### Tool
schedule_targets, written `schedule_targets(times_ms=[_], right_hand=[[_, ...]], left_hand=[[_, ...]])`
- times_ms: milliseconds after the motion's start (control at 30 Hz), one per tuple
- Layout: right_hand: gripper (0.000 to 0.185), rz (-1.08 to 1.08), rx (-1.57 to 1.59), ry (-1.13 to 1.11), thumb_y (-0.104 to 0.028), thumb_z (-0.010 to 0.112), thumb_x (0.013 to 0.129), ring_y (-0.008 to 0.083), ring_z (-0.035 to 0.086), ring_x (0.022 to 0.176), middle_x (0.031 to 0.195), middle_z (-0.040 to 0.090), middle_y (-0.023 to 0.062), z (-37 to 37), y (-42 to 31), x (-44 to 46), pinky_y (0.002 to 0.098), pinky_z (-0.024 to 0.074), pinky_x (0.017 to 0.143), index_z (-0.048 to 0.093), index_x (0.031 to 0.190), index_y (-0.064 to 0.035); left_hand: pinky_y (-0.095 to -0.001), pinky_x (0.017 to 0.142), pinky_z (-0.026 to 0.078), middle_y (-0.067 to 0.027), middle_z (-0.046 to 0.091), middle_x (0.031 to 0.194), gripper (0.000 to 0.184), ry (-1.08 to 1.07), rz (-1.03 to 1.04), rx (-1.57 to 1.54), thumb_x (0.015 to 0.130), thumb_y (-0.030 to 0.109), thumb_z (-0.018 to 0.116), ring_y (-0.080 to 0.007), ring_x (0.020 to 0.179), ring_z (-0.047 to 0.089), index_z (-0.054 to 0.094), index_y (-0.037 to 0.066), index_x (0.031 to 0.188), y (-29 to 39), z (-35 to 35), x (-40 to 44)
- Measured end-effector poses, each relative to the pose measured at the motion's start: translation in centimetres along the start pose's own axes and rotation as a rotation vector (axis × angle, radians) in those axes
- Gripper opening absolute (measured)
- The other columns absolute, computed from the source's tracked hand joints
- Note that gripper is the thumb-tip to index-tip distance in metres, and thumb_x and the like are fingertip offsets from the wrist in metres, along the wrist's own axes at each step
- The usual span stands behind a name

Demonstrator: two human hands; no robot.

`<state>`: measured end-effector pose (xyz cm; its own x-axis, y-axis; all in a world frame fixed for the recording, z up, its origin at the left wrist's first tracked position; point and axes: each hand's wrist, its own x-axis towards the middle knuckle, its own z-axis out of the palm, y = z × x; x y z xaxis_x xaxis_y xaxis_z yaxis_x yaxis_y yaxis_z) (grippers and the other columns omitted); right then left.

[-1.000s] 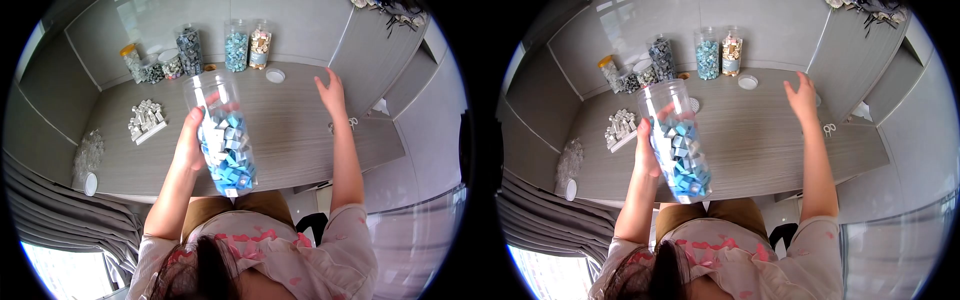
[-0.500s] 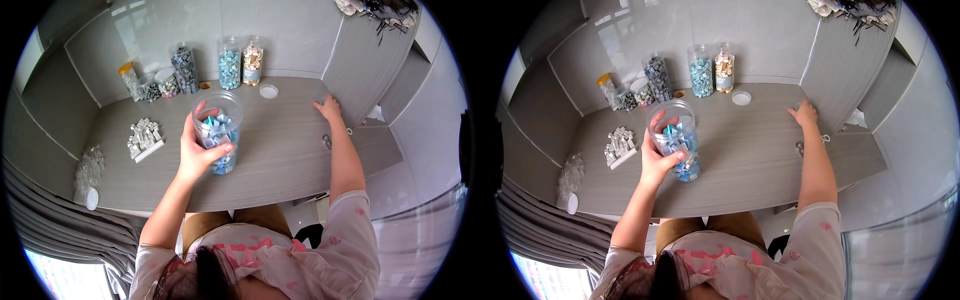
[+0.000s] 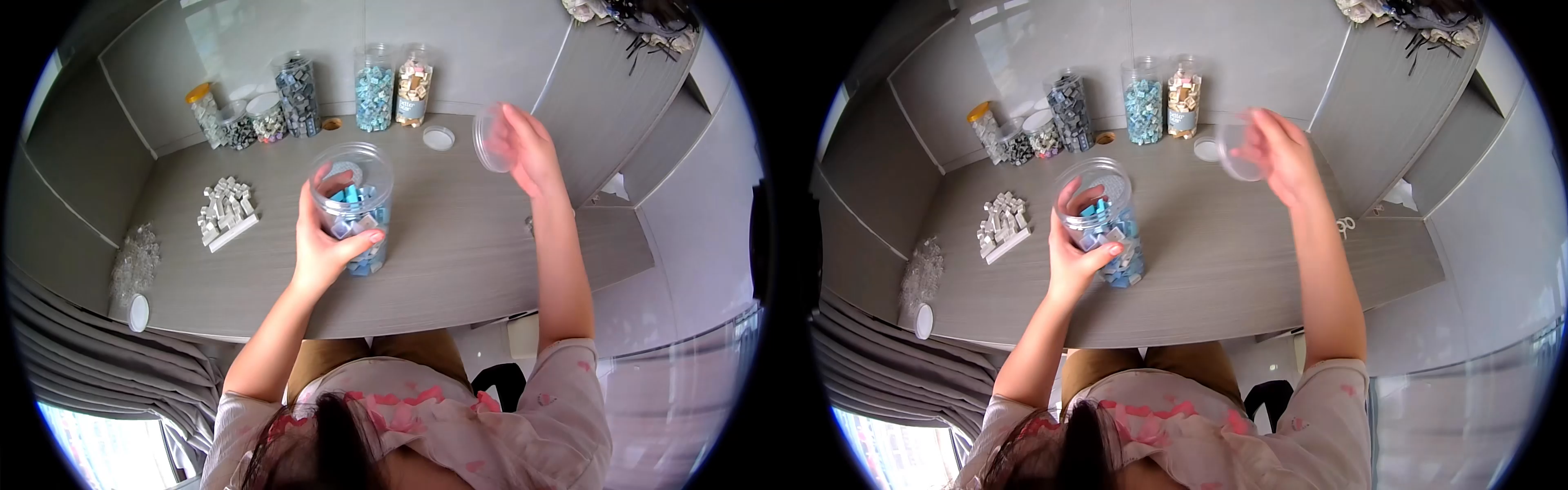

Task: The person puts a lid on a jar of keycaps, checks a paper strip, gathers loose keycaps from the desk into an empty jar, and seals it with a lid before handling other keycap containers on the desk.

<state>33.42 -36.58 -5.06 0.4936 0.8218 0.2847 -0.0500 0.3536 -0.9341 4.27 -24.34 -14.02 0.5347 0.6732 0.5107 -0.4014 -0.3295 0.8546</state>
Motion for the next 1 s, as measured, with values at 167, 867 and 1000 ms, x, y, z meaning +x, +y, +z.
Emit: schedule_targets(times_ms=[167, 867, 1000], right_hand=[[0.023, -0.053, -0.302, -0.294, -0.023, 0.054, 0.102, 0.0064, 0.054, 0.079, 0.092, 0.063, -0.0031, 12.1, -1.0, -1.6, 0.0246, 0.0463, 0.074, 0.067, 0.110, -0.0057], [0.054, -0.497, -0.774, -0.824, -0.023, 0.077, 0.082, 0.0272, 0.057, 0.123, 0.131, 0.061, 0.0106, 14.8, -1.1, -1.7, 0.0393, 0.0457, 0.101, 0.061, 0.131, -0.0049], [0.057, -0.542, -1.414, -0.204, -0.037, 0.075, 0.081, 0.0345, 0.065, 0.105, 0.119, 0.064, 0.0157, 18.2, -0.5, -7.6, 0.0435, 0.0547, 0.083, 0.063, 0.125, -0.0045]], left_hand=[[-0.0402, 0.103, 0.045, -0.0202, 0.046, 0.138, 0.119, -0.048, -0.001, 0.015, 0.059, 0.018, 0.096, -0.0272, 0.125, 0.050, 0.022, 0.000, 0.151, 0.3, 0.9, -0.3], [-0.0385, 0.103, 0.045, -0.0178, 0.054, 0.132, 0.108, -0.167, 0.006, 0.053, 0.061, 0.018, 0.096, -0.0253, 0.122, 0.054, 0.029, 0.000, 0.144, 0.6, 0.1, -1.3], [-0.0396, 0.098, 0.048, -0.0204, 0.057, 0.125, 0.105, -0.072, 0.036, 0.249, 0.063, 0.021, 0.094, -0.0298, 0.117, 0.059, 0.030, -0.002, 0.143, 0.1, 1.3, -2.4]])
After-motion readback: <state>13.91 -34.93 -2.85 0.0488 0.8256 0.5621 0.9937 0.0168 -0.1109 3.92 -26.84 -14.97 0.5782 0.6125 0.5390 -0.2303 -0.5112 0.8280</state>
